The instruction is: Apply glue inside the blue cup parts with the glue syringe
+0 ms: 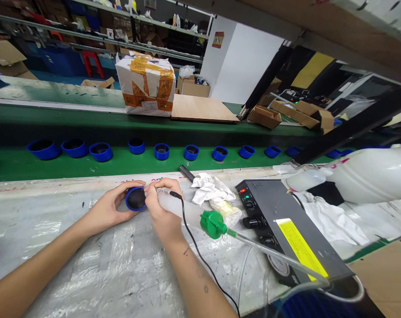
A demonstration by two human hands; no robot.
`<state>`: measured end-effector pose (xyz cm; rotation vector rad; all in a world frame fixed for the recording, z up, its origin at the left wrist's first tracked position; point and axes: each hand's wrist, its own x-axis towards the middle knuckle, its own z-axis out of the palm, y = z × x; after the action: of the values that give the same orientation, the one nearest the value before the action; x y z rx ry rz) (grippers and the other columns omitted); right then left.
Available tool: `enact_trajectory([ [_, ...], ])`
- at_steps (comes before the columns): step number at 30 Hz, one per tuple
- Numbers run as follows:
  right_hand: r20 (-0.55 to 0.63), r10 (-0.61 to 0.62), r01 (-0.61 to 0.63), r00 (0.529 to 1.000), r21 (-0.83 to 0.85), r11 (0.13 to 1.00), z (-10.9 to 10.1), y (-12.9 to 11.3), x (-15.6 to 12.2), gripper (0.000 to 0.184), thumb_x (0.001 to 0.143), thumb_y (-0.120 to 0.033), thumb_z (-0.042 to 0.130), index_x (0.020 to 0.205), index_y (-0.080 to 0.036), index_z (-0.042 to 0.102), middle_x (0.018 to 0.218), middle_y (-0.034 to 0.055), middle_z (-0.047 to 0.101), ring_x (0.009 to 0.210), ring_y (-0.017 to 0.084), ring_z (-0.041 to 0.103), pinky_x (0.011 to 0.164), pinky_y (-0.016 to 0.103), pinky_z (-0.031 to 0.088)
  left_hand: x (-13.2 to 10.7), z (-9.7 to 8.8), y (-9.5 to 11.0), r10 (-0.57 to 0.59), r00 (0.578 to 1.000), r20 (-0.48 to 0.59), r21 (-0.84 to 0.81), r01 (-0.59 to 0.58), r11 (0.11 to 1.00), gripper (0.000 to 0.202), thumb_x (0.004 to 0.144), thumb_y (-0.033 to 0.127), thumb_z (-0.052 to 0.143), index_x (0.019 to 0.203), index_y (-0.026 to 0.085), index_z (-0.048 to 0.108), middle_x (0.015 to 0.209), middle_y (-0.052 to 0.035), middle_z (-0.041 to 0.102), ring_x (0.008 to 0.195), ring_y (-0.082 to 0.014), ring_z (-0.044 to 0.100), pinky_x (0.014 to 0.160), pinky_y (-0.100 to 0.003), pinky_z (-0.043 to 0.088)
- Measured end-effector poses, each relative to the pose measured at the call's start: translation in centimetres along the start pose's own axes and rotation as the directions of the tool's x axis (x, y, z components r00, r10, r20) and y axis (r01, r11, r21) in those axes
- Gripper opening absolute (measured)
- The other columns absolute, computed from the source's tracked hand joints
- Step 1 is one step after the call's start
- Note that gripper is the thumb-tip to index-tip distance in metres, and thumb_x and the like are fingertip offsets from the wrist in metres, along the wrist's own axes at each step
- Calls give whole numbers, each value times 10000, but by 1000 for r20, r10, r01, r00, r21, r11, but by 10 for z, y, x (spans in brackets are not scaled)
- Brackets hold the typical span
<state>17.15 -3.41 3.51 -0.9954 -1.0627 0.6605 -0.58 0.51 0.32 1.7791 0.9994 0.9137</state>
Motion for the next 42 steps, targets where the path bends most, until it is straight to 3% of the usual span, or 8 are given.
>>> enact_trajectory([
  [8, -21, -6, 5, 1000, -66, 998, -3, -1, 1, 135, 922, -255, 701, 965, -279, 575, 861, -17, 807, 866, 225, 803, 880, 413, 610, 0, 4, 1, 6, 999, -49, 18, -5, 1000, 556, 771, 263, 825, 1315, 264, 712, 1413, -96, 769, 1342, -340, 727, 1176, -496, 570],
  [12, -63, -5, 1, 998, -72, 997, -11, -2, 0, 143, 945, -290, 715, 991, -277, 581, 885, 2, 796, 906, 254, 786, 834, 413, 570, 6, -10, -5, -61, 953, -296, 149, 109, 983, 595, 762, 268, 880, 1329, 256, 701, 1430, -101, 750, 1384, -355, 688, 1214, -522, 529],
  [14, -94, 0, -6, 996, -63, 998, -16, 1, 1, 165, 952, -315, 735, 1004, -277, 583, 873, 2, 789, 907, 264, 780, 809, 408, 544, 11, -33, -12, -118, 848, -517, 209, 258, 943, 635, 854, 332, 870, 1436, 236, 635, 1468, -137, 706, 1395, -368, 664, 1213, -563, 516],
  [20, -138, 27, -37, 990, -70, 997, -21, 5, 3, 181, 950, -354, 752, 1022, -266, 612, 871, 20, 803, 884, 282, 785, 744, 392, 499, 22, -121, -29, -174, 360, -917, 145, 705, 695, 509, 1063, 368, 736, 1525, 199, 604, 1565, -151, 610, 1364, -357, 652, 1132, -619, 563],
  [25, -131, 19, -34, 991, -110, 993, -21, 3, 3, 185, 916, -394, 765, 961, -251, 656, 854, 32, 801, 830, 290, 790, 747, 406, 537, 38, -147, -42, -120, 173, -978, 92, 865, 493, 509, 1053, 354, 754, 1519, 204, 615, 1580, -150, 602, 1377, -362, 646, 1128, -616, 572],
  [27, -135, 20, -37, 991, -123, 992, -23, 3, 3, 189, 916, -406, 760, 937, -249, 658, 837, 35, 801, 809, 291, 785, 733, 404, 547, 46, -148, -47, -58, 181, -982, 138, 887, 442, 518, 1049, 342, 758, 1527, 207, 611, 1620, -152, 569, 1429, -380, 607, 1165, -644, 538],
  [38, -125, 37, -54, 991, -134, 989, -26, 3, 2, 196, 927, -430, 749, 938, -249, 673, 863, 56, 809, 796, 289, 768, 724, 408, 566, 62, -143, -44, 124, 607, -785, 603, 701, 381, 421, 1054, 314, 753, 1452, 201, 673, 1625, -141, 579, 1457, -374, 589, 1193, -648, 512],
  [42, -119, 39, -55, 992, -136, 989, -26, 3, 2, 200, 913, -435, 757, 891, -243, 707, 862, 55, 806, 753, 272, 743, 693, 395, 542, 64, -134, -37, 119, 637, -762, 613, 649, 451, 404, 1058, 334, 750, 1427, 186, 680, 1540, -140, 640, 1372, -347, 653, 1139, -607, 564],
])
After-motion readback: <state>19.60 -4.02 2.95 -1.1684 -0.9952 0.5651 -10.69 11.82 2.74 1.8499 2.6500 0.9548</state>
